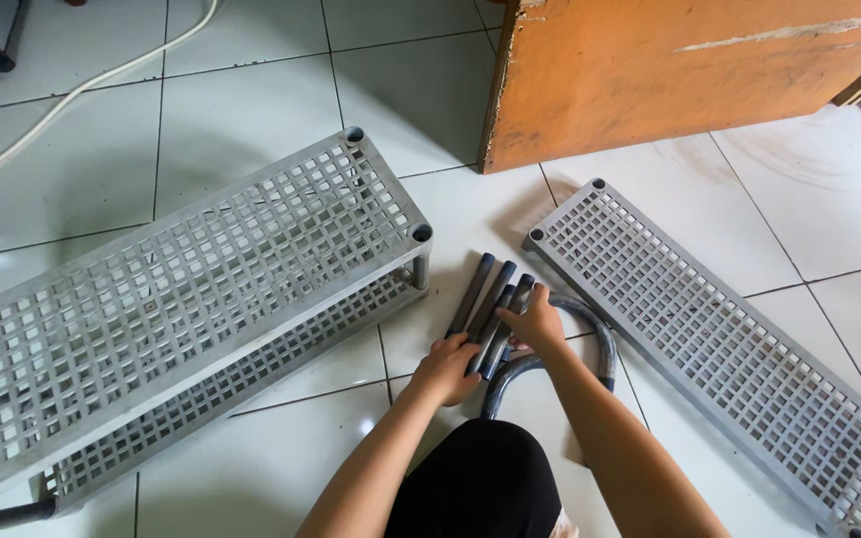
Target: The person assembles a three-tier plastic shelving unit by inserting vertical poles into the grid shelves and attaching curved handles to the top corners. The person works on the floor, connecting the shelves and poles in sequence.
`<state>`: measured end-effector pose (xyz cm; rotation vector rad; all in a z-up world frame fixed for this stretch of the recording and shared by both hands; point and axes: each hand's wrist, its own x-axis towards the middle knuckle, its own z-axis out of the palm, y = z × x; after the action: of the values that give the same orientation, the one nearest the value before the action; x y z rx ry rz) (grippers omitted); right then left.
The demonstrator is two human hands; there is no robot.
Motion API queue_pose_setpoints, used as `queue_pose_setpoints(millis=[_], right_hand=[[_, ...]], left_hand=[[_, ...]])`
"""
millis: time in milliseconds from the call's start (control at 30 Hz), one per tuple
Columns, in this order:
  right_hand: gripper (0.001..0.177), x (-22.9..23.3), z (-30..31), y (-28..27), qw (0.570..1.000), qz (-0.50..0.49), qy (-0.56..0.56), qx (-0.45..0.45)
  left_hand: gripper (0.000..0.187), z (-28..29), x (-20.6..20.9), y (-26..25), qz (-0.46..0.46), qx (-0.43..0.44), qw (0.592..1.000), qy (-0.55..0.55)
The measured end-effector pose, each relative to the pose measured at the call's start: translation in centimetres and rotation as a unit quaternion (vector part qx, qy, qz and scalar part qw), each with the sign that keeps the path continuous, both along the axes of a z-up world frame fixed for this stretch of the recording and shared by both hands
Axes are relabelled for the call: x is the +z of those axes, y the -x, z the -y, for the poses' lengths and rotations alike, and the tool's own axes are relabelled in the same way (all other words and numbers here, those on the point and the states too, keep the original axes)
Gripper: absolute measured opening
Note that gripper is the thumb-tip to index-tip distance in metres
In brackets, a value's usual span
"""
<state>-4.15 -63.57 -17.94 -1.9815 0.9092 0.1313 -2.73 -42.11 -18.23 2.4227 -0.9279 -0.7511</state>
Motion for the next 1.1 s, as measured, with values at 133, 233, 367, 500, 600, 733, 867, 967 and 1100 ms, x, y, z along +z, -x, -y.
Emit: queue_pose_setpoints(millis=[133,233,367,500,600,733,867,967,1100], right_hand=[[0.087,-1.0,-0.9,0.2,0.999,0.000,0.038,0.026],[0.079,-0.4,-1.2,0.0,0.998,-0.038,0.034,0.035],[0.091,0.7,-1.6,-0.6,0.993,-0.103,0.044,0.038],[0.110,1.0,-1.8,-1.0,0.989,-0.139,0.036,0.042],[0.120,0.9,-2.1,-1.1,0.983,-0.146,0.098,0.044],[0.111,0.6,-3.2,-1.6,0.971,-0.056,0.220,0.068],[0.076,-0.1,-5.9,-3.9,0.963,0.086,0.209,0.147],[0.074,-1.1,-7.9,-6.4,0.960,0.159,0.150,0.175],[0.065,-2.9,-10.1,-9.1,0.969,0.130,0.122,0.170]], left_hand=[[0.064,-0.3,-1.3,-0.3,0.007,-0.027,0.998,-0.055],[0.064,-0.3,-1.8,-0.3,-0.005,-0.029,0.997,-0.075],[0.061,-0.4,-1.8,-0.1,-0.025,-0.002,0.998,-0.056],[0.064,-1.1,-1.4,-0.4,-0.017,0.052,0.999,0.005],[0.070,-1.6,-1.1,-1.6,0.037,0.116,0.986,0.115],[0.076,-1.8,-1.2,-4.4,0.097,0.234,0.919,0.302],[0.066,-1.3,-2.1,-8.0,0.099,0.300,0.871,0.375],[0.059,-0.8,-3.4,-10.6,0.050,0.335,0.898,0.282],[0.056,-1.0,-5.4,-13.2,0.054,0.283,0.935,0.206]])
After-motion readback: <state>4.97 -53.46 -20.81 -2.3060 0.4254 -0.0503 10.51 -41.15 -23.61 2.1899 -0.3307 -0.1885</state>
